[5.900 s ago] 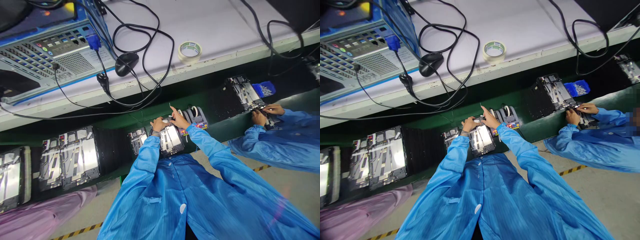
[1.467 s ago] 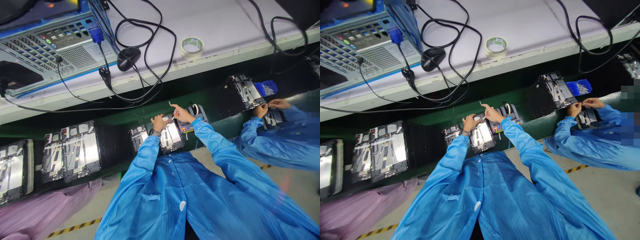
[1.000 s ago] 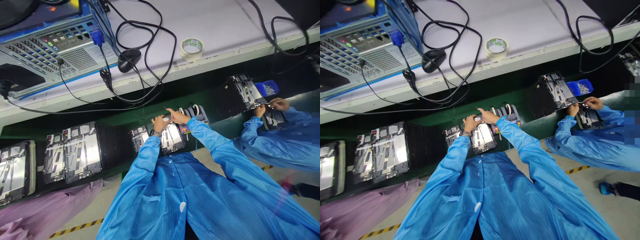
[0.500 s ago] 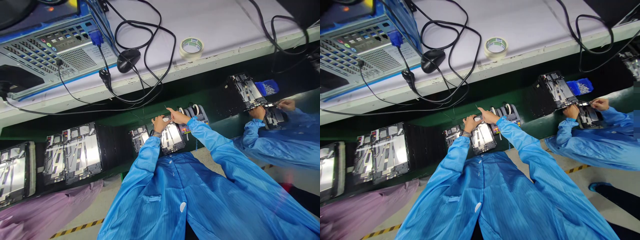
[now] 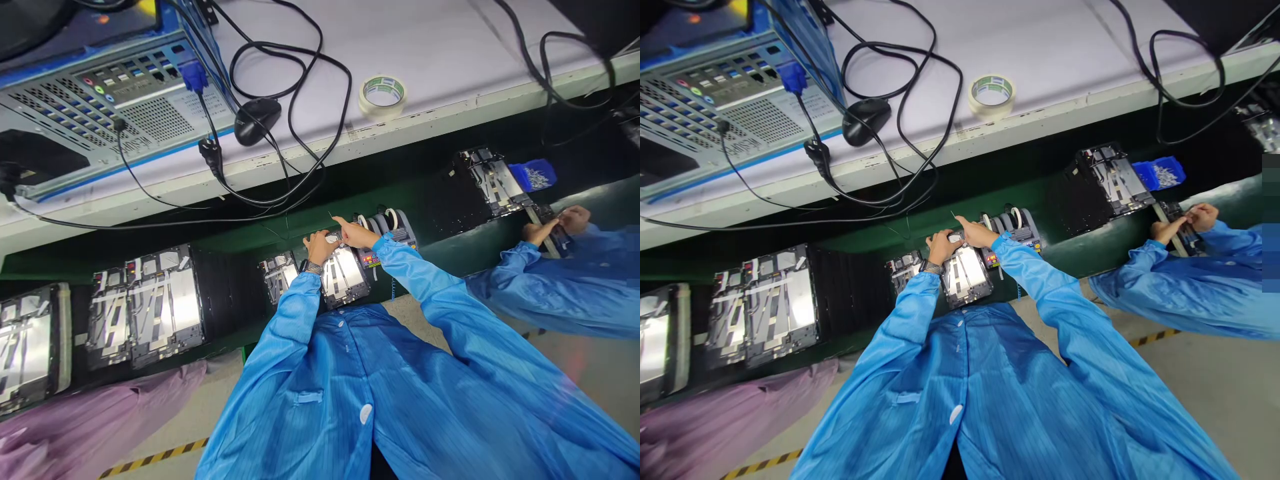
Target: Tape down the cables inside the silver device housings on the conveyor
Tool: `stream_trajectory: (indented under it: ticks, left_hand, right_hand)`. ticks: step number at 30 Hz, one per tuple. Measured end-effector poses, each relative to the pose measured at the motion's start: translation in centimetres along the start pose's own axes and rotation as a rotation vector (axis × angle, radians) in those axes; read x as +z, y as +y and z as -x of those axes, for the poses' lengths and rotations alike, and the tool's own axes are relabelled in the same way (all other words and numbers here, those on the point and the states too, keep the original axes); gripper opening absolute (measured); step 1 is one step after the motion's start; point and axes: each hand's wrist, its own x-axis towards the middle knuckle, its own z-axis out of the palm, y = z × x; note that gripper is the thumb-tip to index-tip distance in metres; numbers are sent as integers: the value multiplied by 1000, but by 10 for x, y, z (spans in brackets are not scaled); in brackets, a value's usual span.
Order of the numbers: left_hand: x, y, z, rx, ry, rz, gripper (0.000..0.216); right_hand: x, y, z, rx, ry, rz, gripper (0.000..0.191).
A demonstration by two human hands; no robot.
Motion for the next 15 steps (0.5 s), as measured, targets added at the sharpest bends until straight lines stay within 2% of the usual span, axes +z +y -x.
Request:
stream_trajectory:
  ticks: [10,15]
  left_hand:
    - [0,0,0,-5,-12,-16,54]
    - [0,0,1,5,-8,-6,55]
  right_hand:
    - [-1,-15,6,-9,18,210,98]
    - [-3,-3,3,-50,88,175,106]
